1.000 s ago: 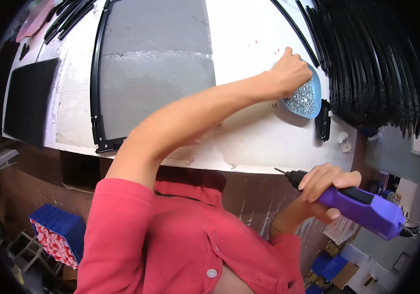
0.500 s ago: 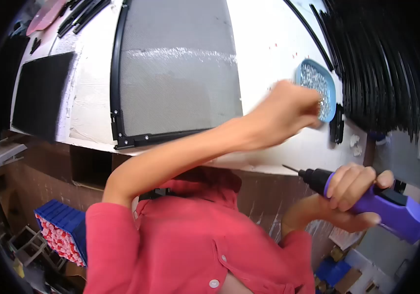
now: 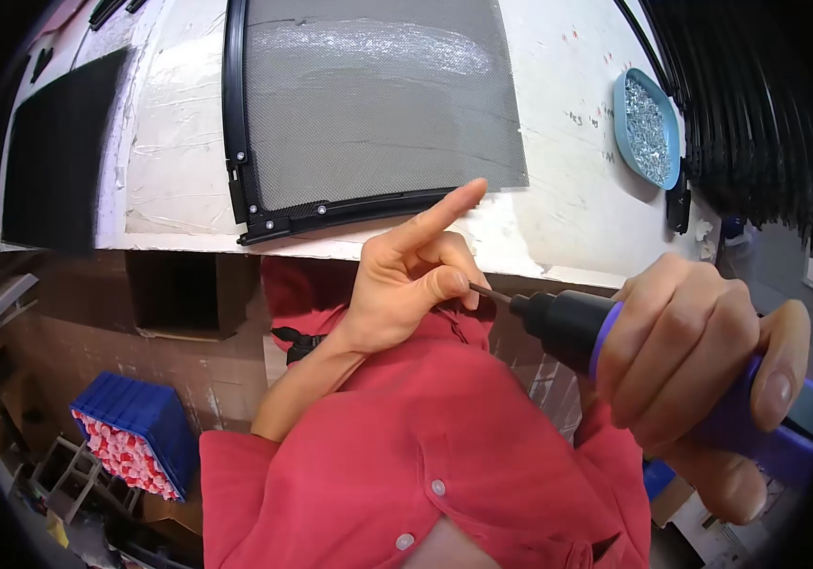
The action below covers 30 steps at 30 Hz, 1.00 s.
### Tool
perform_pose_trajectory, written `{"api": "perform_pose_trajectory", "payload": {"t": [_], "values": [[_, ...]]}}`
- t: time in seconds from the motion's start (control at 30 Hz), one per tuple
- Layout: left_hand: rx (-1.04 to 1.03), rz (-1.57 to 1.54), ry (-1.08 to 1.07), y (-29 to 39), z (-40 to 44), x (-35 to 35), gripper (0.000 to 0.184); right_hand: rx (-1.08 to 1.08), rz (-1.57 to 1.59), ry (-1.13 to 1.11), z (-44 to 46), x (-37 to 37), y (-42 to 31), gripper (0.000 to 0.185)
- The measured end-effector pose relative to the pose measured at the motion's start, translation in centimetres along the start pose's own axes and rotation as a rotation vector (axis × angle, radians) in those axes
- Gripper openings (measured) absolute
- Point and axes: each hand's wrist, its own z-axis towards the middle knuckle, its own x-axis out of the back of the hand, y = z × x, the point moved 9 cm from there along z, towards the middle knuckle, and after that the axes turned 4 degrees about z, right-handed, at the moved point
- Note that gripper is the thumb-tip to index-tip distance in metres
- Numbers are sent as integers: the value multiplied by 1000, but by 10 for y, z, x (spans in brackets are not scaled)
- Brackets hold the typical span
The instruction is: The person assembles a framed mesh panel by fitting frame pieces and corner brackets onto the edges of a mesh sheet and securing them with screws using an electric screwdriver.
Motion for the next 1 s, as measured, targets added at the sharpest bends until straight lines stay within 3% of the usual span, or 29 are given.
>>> {"api": "perform_pose_trajectory", "payload": {"t": [0.1, 0.13, 0.23, 0.27, 0.33, 0.37, 0.43, 0.47, 0.77, 1.0], "values": [[32, -164, 26, -5, -3, -2, 64, 7, -44, -46, 4, -8, 3, 45], [36, -91, 10, -3, -5, -3, 72, 31, -28, -51, 4, -9, 3, 44], [44, -22, -3, 4, -10, -5, 67, 22, -14, -58, 9, -12, 4, 41], [60, 10, 20, 10, -9, -4, 83, -9, -21, -53, 10, -12, 8, 41], [-408, 1071, 106, 70, -1, -7, 101, 13, -29, 11, 19, -9, 17, 43], [-608, 1175, 193, 82, -6, -3, 114, 15, -51, -20, 22, -5, 19, 46], [-529, 1460, 162, 89, 4, 3, 110, -22, 13, -130, 34, -5, 30, 53], [-471, 1574, 118, 83, 11, 7, 109, -46, 13, -59, 32, 0, 37, 55], [-321, 1555, 244, 71, 19, 27, 103, -83, -66, -100, 52, -11, 72, 45], [-382, 1553, 222, 75, 21, 24, 99, -98, -131, -136, 55, -19, 82, 37]]}}
